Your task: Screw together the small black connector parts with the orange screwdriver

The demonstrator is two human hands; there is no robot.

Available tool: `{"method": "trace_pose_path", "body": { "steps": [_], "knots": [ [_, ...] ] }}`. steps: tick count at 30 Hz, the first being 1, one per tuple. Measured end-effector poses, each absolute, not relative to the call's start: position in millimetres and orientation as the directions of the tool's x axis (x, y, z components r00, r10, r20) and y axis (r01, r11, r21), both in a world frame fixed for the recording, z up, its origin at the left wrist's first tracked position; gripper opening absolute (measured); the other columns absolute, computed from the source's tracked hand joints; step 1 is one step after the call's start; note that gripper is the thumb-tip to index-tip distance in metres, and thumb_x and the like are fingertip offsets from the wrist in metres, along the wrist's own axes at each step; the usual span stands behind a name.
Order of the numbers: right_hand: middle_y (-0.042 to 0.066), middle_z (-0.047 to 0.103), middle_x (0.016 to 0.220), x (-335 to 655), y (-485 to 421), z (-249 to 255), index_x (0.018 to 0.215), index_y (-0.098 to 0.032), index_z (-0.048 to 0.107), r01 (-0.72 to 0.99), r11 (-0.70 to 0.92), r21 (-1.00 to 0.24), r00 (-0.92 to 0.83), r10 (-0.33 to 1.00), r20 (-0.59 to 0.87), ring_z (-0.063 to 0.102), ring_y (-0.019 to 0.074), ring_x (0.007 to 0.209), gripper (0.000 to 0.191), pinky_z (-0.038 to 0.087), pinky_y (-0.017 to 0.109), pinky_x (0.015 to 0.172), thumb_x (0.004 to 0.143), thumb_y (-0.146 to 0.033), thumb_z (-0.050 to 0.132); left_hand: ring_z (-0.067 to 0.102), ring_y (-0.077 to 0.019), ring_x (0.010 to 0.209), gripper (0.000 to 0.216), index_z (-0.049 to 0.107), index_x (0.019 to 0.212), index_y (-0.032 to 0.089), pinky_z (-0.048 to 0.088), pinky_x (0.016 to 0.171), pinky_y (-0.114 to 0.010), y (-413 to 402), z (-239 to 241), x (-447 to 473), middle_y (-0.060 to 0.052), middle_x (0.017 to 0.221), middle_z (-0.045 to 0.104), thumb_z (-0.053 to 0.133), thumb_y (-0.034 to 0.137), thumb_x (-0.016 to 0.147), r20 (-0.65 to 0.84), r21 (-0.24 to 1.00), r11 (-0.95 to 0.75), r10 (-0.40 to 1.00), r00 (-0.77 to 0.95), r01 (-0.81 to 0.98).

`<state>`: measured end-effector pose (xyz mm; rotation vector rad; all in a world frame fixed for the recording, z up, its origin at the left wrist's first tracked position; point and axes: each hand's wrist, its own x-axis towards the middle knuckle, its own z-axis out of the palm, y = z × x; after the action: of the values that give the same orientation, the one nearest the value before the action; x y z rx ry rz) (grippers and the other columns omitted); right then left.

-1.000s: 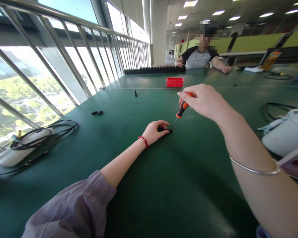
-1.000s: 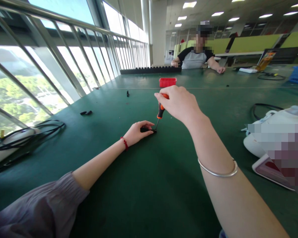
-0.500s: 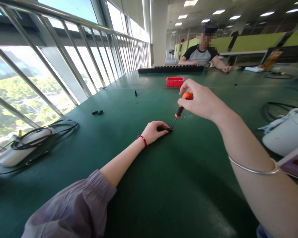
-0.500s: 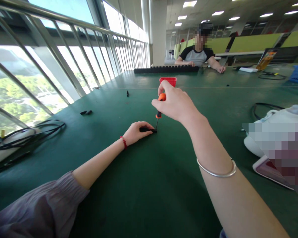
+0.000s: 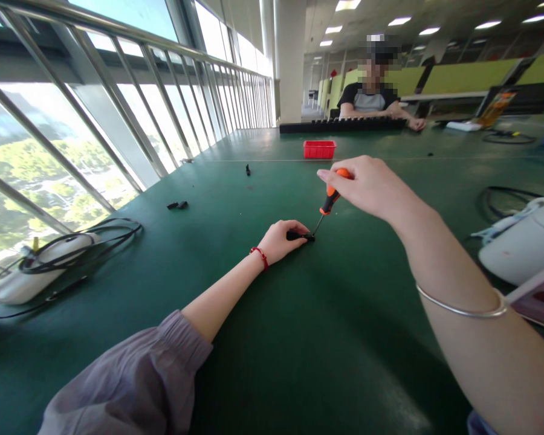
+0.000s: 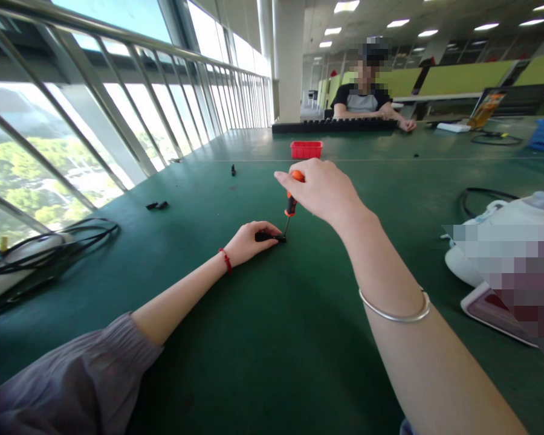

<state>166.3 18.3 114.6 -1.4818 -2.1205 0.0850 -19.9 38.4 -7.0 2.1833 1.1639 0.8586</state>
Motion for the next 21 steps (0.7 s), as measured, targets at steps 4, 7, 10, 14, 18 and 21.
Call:
{"method": "trace_pose_path", "body": {
  "steps": [4, 7, 10, 14, 18, 21],
  "knots": [
    [0.002, 0.059, 0.070, 166.2, 16.7, 115.9, 0.084, -0.022, 0.060, 0.853, 0.383, -0.354, -0.223, 0.881, 0.417, 0.048, 0.0151, 0.059, 0.017, 0.032, 0.028, 0.055, 0.076, -0.036, 0.053, 0.065, -0.0158, 0.085, 0.016, 0.070, 0.089, 0.015, 0.052, 0.081, -0.028, 37.8, -6.7, -19.9, -0.005, 0.090, 0.071, 0.062, 0.019, 0.076, 0.296, 0.665, -0.517, 0.845, 0.445, 0.540],
    [0.003, 0.058, 0.068, 167.1, 15.8, 116.1, 0.080, -0.021, 0.061, 0.858, 0.379, -0.348, -0.227, 0.886, 0.405, 0.048, 0.0162, 0.059, 0.025, 0.031, 0.029, 0.055, 0.079, -0.043, 0.050, 0.065, -0.0160, 0.085, 0.016, 0.070, 0.090, 0.015, 0.052, 0.081, -0.028, 36.5, -5.5, -19.6, -0.005, 0.090, 0.071, 0.061, 0.018, 0.076, 0.304, 0.651, -0.527, 0.841, 0.448, 0.547],
    [0.004, 0.057, 0.065, 168.0, 16.3, 115.7, 0.072, -0.021, 0.061, 0.857, 0.388, -0.340, -0.243, 0.885, 0.398, 0.048, 0.0165, 0.059, 0.031, 0.031, 0.030, 0.055, 0.083, -0.046, 0.045, 0.064, -0.0158, 0.085, 0.015, 0.070, 0.088, 0.016, 0.051, 0.082, -0.028, 35.2, -4.0, -18.9, -0.004, 0.090, 0.071, 0.061, 0.017, 0.076, 0.312, 0.632, -0.532, 0.840, 0.443, 0.563],
    [0.002, 0.059, 0.069, 167.1, 17.4, 114.6, 0.089, -0.022, 0.059, 0.853, 0.387, -0.350, -0.223, 0.877, 0.426, 0.048, 0.0155, 0.059, 0.022, 0.032, 0.028, 0.056, 0.076, -0.039, 0.056, 0.063, -0.0162, 0.085, 0.015, 0.070, 0.088, 0.016, 0.050, 0.084, -0.029, 34.9, -3.6, -18.2, -0.004, 0.089, 0.071, 0.061, 0.017, 0.077, 0.330, 0.607, -0.541, 0.838, 0.434, 0.583],
    [0.003, 0.056, 0.065, 165.8, 16.9, 115.5, 0.075, -0.021, 0.059, 0.848, 0.390, -0.358, -0.239, 0.885, 0.398, 0.048, 0.0165, 0.059, 0.032, 0.032, 0.030, 0.056, 0.084, -0.047, 0.043, 0.063, -0.0157, 0.084, 0.015, 0.070, 0.088, 0.016, 0.050, 0.082, -0.028, 35.8, -4.5, -18.0, -0.004, 0.089, 0.071, 0.060, 0.016, 0.077, 0.335, 0.613, -0.543, 0.836, 0.435, 0.573],
    [0.003, 0.058, 0.067, 166.2, 16.6, 116.4, 0.081, -0.022, 0.060, 0.843, 0.399, -0.360, -0.243, 0.881, 0.407, 0.049, 0.0164, 0.060, 0.022, 0.033, 0.030, 0.057, 0.082, -0.040, 0.047, 0.063, -0.0156, 0.084, 0.015, 0.070, 0.089, 0.015, 0.051, 0.081, -0.028, 36.0, -4.9, -18.2, -0.004, 0.090, 0.071, 0.060, 0.016, 0.077, 0.333, 0.614, -0.544, 0.836, 0.436, 0.572]
  ]
}}
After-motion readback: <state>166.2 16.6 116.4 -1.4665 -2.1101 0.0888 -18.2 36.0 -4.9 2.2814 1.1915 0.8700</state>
